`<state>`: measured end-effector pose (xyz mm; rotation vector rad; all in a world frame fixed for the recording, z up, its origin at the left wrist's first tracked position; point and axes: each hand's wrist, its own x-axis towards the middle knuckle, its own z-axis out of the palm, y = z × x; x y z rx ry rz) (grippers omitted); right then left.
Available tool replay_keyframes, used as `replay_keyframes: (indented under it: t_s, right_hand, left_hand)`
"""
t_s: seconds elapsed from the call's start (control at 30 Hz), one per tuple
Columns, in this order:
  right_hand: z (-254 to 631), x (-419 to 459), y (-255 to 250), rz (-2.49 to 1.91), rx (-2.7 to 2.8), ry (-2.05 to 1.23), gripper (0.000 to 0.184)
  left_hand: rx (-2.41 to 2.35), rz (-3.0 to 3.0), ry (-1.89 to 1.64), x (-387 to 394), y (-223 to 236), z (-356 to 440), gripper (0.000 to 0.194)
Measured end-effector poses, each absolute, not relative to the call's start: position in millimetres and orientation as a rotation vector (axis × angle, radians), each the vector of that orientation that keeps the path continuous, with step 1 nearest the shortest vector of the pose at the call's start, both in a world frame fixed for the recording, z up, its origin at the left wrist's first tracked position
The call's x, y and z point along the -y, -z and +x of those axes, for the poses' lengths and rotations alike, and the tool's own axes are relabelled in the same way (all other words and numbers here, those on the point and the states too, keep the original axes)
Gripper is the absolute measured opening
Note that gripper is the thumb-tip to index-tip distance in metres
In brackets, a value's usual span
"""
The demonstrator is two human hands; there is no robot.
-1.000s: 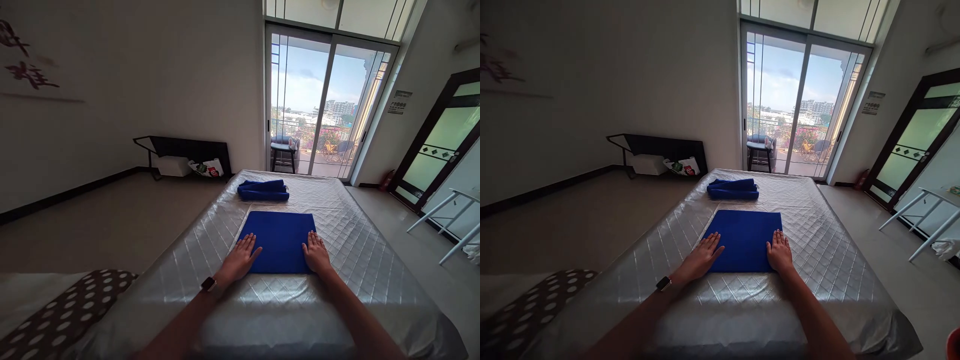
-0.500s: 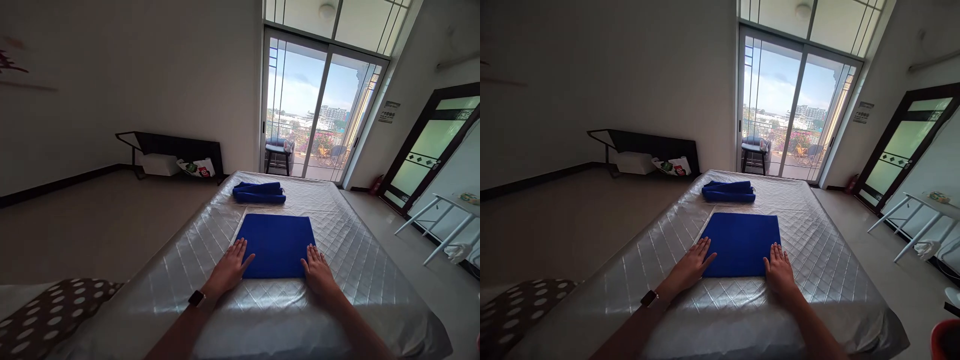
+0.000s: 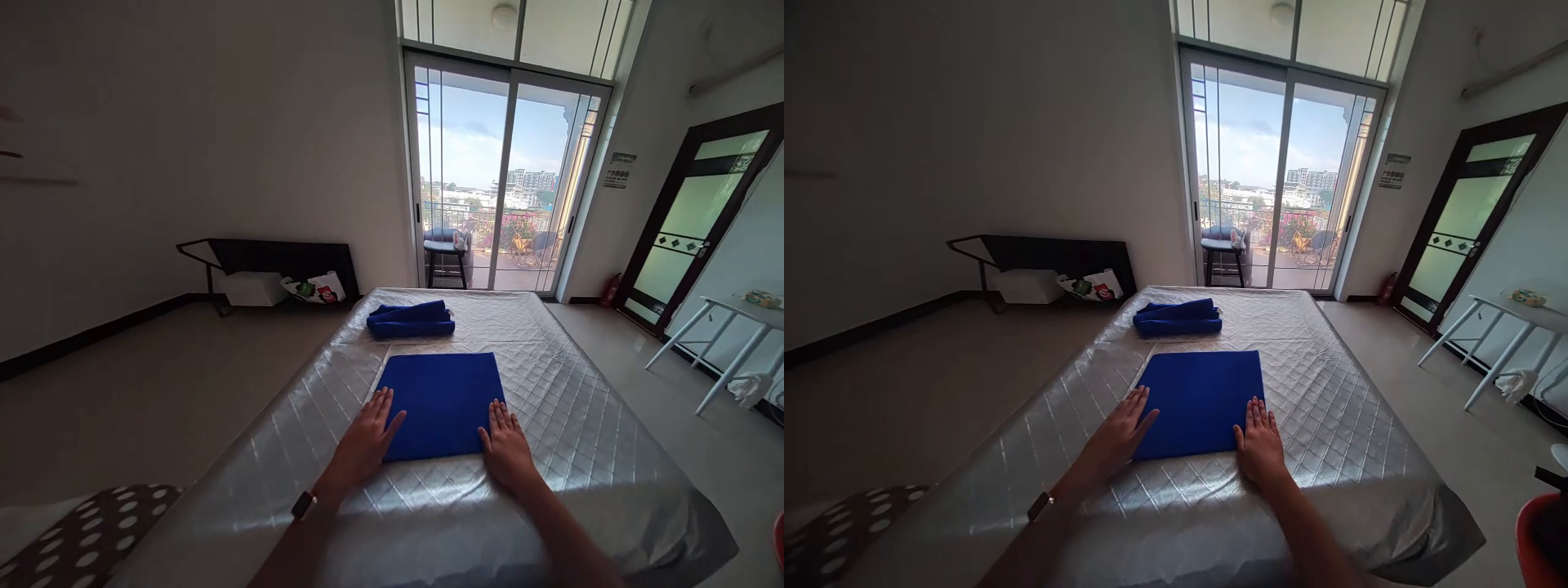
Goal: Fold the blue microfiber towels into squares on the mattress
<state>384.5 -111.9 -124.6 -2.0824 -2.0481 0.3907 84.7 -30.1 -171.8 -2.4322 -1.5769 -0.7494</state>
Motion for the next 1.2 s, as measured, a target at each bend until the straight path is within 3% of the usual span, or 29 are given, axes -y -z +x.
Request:
replay_keyframes:
  t_s: [0.23, 0.33, 0.6, 0.8, 0.97, 1.2]
  right_hand:
    - [383.9, 112.9, 119.8, -2.119, 2.087, -0.389, 0.063]
    - [384.6, 112.2, 121.9, -2.122, 2.107, -0.375, 0.063]
    - [387.2, 110.6, 130.8, -2.068, 2.068, -0.355, 0.065]
    - [387.0, 113.7, 128.6, -2.041, 2.045, -0.303, 0.061]
    - [393.5, 120.7, 118.2, -1.881, 2.043, -0.135, 0.042]
    - [429.1, 140.4, 90.0, -1.729, 2.212, -0.403, 0.026]
  left_hand:
    - [1.247, -2.899, 0.516, 65.6, 149.4, 213.1, 0.066]
    - [1.296, -2.943, 0.398, 67.0, 155.9, 231.4, 0.066]
    - [1.649, -2.766, 0.326, 61.3, 179.5, 113.2, 0.059]
    - [1.812, -2.675, 0.657, 82.0, 168.7, 21.4, 0.055]
    - [1.836, -2.675, 0.915, 93.1, 148.5, 17.1, 0.044]
    - [1.833, -2.733, 0.947, 98.7, 137.7, 29.3, 0.031]
